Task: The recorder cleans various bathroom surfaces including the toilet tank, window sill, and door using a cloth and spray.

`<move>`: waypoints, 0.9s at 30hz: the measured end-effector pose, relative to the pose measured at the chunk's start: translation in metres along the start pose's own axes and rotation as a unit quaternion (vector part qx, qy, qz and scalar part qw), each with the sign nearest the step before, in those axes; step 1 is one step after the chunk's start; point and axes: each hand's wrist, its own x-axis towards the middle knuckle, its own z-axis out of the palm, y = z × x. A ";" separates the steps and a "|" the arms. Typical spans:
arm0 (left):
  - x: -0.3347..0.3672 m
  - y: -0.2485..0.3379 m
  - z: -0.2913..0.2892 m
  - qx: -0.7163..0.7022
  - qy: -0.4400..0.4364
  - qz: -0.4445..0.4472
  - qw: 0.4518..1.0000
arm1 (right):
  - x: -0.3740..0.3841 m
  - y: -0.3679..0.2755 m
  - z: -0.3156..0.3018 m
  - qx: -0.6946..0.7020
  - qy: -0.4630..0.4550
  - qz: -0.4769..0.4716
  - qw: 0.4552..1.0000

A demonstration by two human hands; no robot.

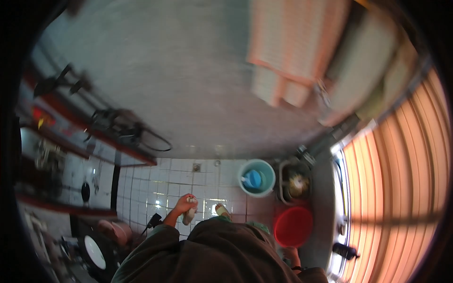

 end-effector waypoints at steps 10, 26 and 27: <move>-0.118 -0.103 -0.145 -0.222 0.342 -0.118 0.905 | 0.440 -0.235 -0.158 0.427 -0.058 0.117 0.895; -0.269 -0.191 -0.217 -0.608 0.674 -0.111 0.404 | 0.691 -0.766 -0.005 -0.049 -0.404 -0.331 0.851; -0.270 -0.198 -0.223 -0.614 0.671 -0.096 0.404 | 0.699 -0.802 0.024 -0.074 -0.398 -0.384 0.830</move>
